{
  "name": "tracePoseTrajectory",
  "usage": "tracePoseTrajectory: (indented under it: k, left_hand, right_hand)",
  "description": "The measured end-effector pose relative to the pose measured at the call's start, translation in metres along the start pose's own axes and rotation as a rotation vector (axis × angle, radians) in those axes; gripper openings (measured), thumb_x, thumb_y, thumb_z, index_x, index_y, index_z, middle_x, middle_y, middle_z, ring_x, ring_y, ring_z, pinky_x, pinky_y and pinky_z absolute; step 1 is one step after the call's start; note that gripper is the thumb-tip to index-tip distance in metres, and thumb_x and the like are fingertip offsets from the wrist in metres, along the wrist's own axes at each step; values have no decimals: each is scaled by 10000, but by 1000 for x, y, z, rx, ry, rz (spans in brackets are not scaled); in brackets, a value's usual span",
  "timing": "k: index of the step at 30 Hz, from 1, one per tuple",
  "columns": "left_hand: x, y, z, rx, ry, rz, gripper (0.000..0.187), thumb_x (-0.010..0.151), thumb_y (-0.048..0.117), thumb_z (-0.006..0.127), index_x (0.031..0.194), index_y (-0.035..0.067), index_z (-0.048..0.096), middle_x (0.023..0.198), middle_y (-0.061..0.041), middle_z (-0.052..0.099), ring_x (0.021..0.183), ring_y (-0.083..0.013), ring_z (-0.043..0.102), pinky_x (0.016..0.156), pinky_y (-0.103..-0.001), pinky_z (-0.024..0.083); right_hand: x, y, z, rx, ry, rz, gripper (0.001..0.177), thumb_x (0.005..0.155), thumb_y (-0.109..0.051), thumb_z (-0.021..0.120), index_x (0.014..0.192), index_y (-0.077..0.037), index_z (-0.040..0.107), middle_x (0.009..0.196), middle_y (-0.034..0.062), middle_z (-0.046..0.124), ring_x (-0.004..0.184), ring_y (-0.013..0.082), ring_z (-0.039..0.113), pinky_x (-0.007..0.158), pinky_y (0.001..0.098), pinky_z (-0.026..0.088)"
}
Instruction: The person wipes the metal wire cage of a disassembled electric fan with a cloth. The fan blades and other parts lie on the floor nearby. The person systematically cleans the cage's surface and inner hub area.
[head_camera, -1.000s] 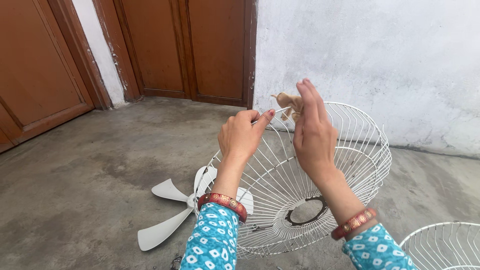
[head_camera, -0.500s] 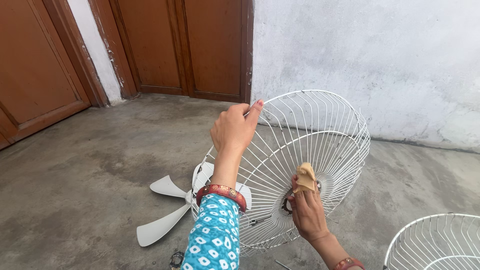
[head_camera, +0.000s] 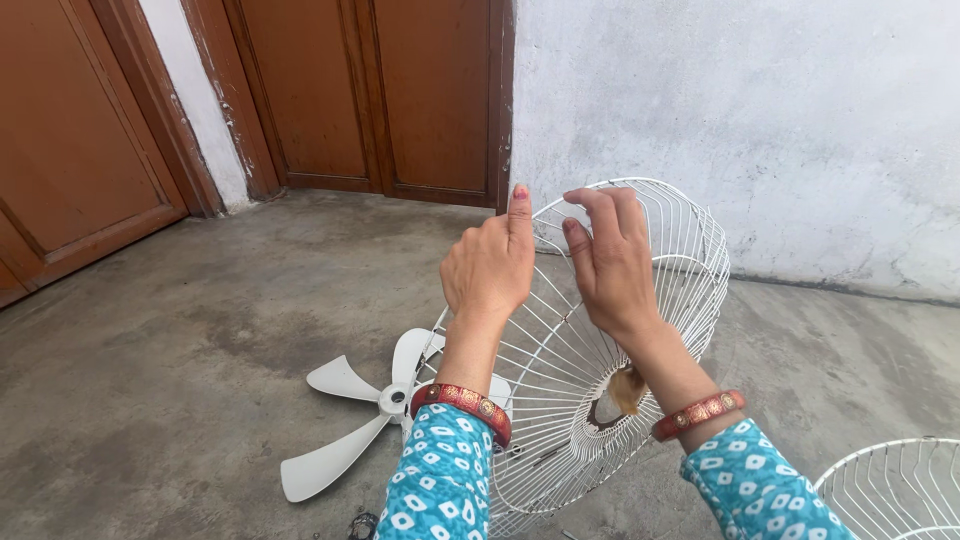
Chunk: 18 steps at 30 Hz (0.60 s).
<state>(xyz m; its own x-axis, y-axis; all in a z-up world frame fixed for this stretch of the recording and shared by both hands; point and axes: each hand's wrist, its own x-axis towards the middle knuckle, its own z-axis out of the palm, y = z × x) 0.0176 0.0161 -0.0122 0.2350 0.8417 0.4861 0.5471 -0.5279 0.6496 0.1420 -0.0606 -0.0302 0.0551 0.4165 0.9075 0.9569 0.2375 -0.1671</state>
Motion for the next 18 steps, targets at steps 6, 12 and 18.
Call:
tracePoseTrajectory:
  k: [6,12,18]
  left_hand:
    - [-1,-5,-7,39,24,21,848,1015,629,141,772,126,778,786,-200,741,833,-435,721,750,-549,552]
    - [-7,16,15,-31,-36,111,871,1026,616,120,762,104,772,801,-240,727,837,-464,702,786,-569,534]
    - [-3,10,16,-34,62,237,604,987,516,331,900,77,738,800,-219,729,820,-457,710,715,-576,538]
  right_hand:
    - [9,-2,16,-160,207,84,197,1062,-58,526,1258,-59,524,1021,72,529,1006,218,489,887,431,313]
    - [83,0,8,469,420,-44,200,1199,1,522,1303,-45,357,959,41,354,780,105,362,698,274,359]
    - [18,-33,-1,-28,46,-108,292,1139,-292,526,1296,-47,551,1113,104,538,1011,247,566,880,412,453]
